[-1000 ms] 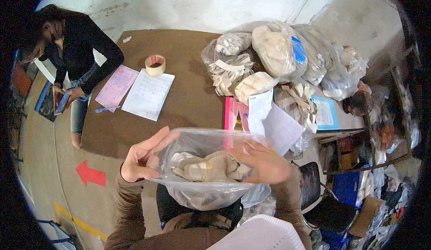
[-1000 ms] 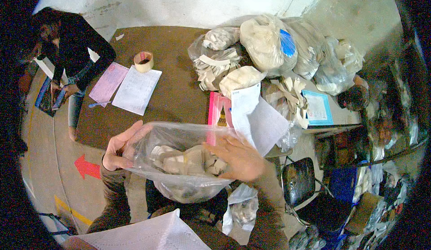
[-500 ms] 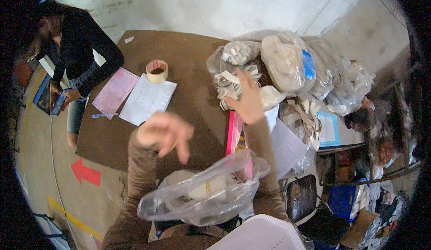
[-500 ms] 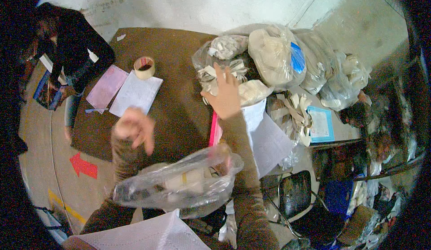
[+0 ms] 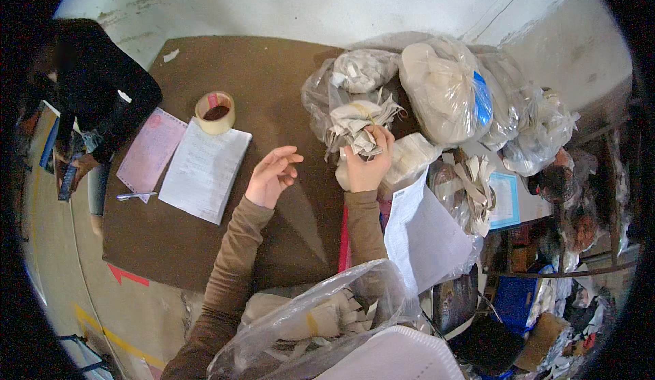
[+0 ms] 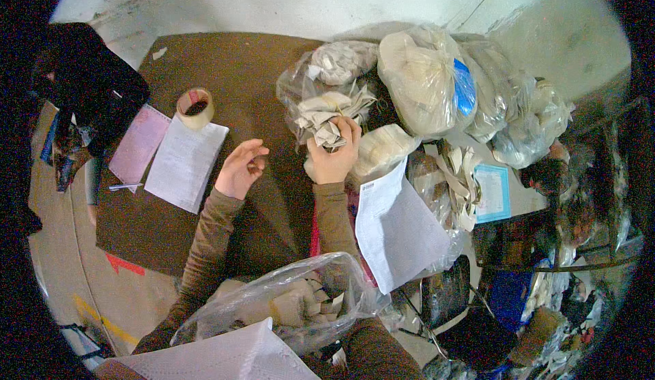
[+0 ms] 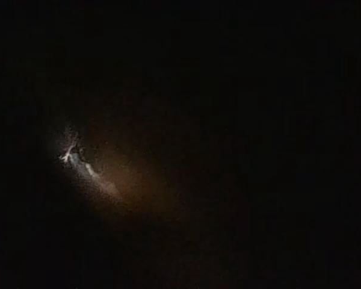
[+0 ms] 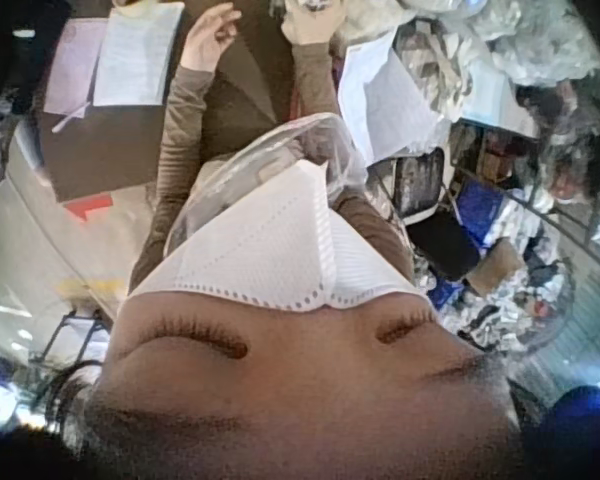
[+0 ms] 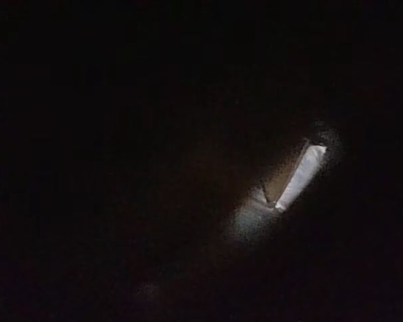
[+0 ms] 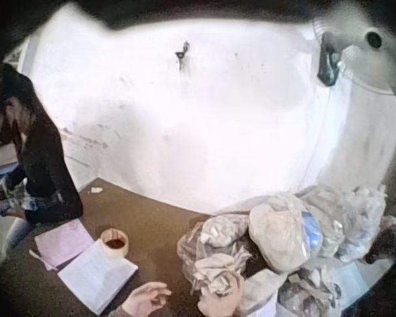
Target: The person bundles flat beige items with rubber bands, then places the bundles into small plastic bags. They seal the bags and set them on the table. Another person is visible at the same table, but the camera wearer continues packing the bundles.
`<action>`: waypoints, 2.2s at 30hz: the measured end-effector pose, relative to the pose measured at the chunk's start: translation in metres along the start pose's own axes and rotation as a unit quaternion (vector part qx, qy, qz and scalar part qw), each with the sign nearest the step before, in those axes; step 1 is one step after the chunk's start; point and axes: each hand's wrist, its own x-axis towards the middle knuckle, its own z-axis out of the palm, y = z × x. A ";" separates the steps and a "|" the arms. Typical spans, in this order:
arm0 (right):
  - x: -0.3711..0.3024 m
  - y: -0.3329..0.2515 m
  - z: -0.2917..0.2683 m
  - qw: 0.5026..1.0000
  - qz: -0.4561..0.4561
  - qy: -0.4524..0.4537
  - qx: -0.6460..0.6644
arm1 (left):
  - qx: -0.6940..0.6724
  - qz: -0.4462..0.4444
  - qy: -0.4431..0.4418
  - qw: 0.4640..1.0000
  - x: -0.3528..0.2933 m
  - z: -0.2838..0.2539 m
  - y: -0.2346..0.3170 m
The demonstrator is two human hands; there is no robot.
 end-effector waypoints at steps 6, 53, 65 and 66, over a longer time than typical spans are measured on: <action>-0.001 -0.043 -0.022 0.969 -0.102 -0.161 0.156 | -0.101 0.047 0.052 0.992 0.000 0.012 -0.006; 0.017 0.027 -0.054 0.896 0.194 0.019 -0.399 | 0.444 0.089 0.131 0.882 -0.004 0.002 -0.018; 0.029 0.097 -0.127 0.941 0.279 0.190 0.026 | 0.294 -0.252 -0.156 0.909 -0.014 0.011 0.006; 0.032 0.098 -0.131 0.916 0.329 0.183 0.137 | 0.267 -0.210 -0.164 0.926 -0.012 0.010 -0.001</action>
